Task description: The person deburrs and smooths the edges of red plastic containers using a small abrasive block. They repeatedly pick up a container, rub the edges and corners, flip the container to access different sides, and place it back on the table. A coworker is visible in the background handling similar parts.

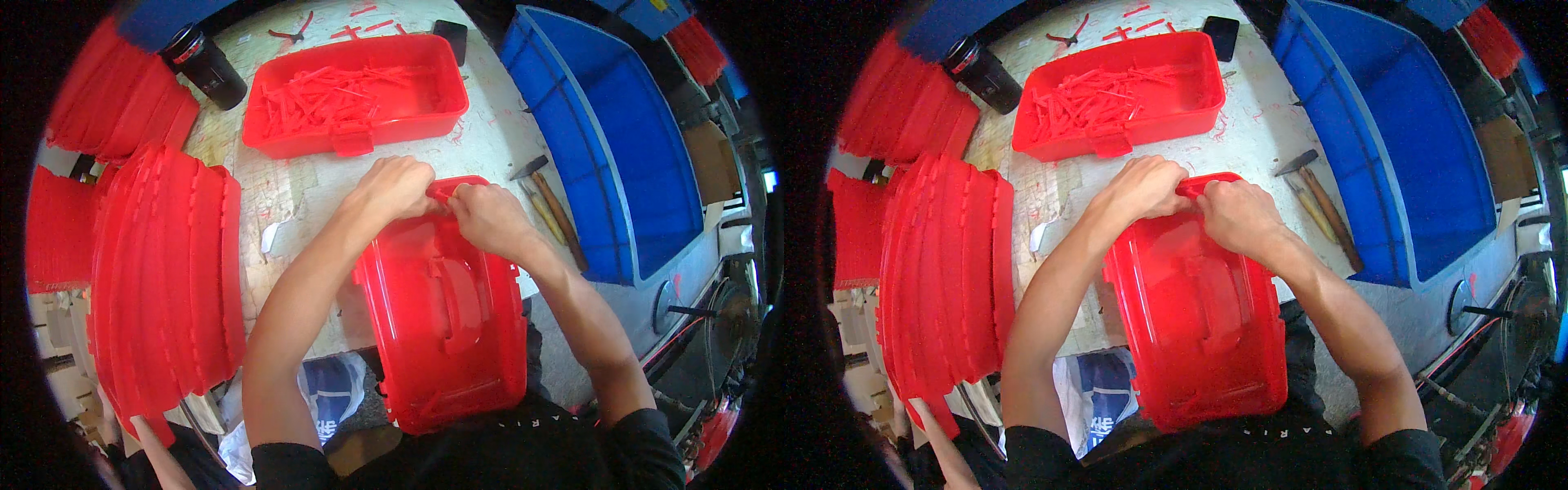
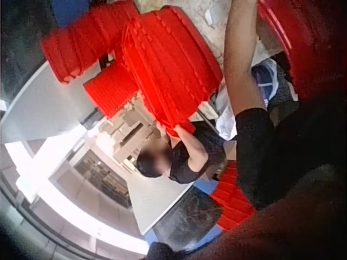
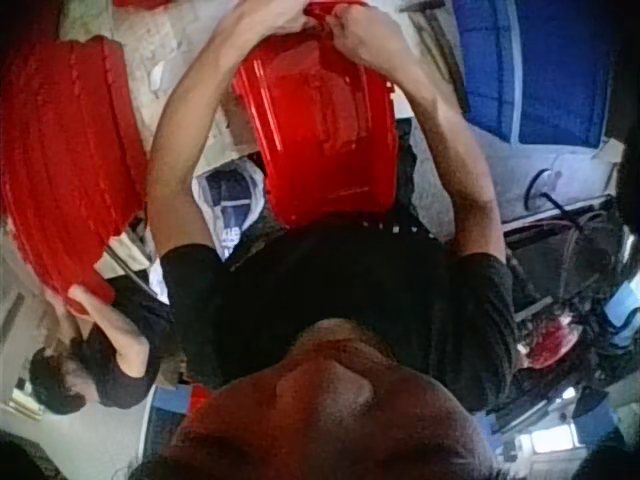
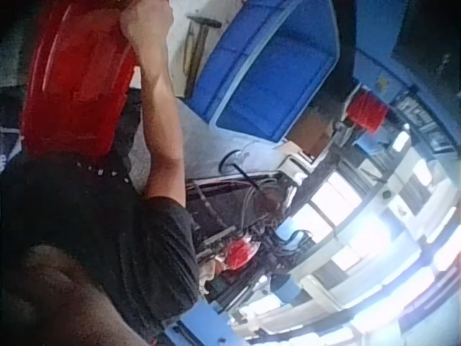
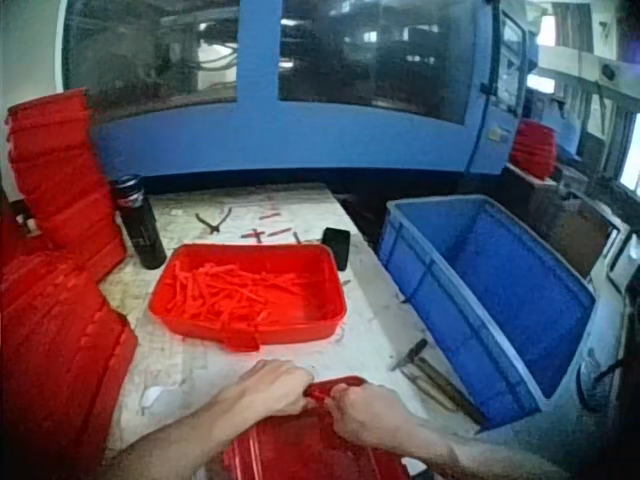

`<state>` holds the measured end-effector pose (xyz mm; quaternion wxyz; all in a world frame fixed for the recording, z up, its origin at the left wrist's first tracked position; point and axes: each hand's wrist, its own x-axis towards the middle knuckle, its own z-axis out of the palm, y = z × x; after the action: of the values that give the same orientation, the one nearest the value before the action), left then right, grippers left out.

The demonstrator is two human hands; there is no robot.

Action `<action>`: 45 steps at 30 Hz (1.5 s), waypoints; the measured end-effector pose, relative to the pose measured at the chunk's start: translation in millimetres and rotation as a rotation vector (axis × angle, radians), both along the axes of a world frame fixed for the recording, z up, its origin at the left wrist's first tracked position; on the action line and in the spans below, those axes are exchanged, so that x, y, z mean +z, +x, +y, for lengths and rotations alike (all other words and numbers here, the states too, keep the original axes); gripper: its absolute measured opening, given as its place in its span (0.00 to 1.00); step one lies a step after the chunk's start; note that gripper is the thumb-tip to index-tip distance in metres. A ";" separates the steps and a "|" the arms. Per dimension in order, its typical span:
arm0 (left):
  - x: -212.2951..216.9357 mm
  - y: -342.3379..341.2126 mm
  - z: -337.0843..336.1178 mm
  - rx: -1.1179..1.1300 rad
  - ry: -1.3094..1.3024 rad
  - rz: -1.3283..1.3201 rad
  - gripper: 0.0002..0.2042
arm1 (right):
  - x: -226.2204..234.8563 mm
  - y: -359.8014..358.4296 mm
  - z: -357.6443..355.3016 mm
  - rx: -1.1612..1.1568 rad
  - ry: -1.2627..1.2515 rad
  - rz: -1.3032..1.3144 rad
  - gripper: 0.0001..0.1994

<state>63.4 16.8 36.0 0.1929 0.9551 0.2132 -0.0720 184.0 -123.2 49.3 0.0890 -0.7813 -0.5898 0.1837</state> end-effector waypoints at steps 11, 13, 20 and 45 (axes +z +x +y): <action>-0.3 -1.4 -4.3 0.033 -0.013 0.031 0.17 | -7.6 -4.6 -4.9 0.025 0.004 -0.017 0.12; -0.2 -1.0 -5.3 0.044 -0.004 0.020 0.16 | -13.0 -8.9 -7.4 0.000 0.037 -0.052 0.11; -0.7 -1.4 -10.8 0.009 0.085 0.017 0.11 | -13.5 -10.2 -6.7 -0.006 0.035 0.004 0.09; -10.2 3.9 -14.0 -0.064 0.178 -0.013 0.07 | -35.1 -7.4 -0.8 -0.313 0.185 0.771 0.13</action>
<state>67.2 2.8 25.8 0.1062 0.9752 0.1867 -0.0528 176.5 -124.1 14.2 0.3998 -0.7243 -0.4015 0.3930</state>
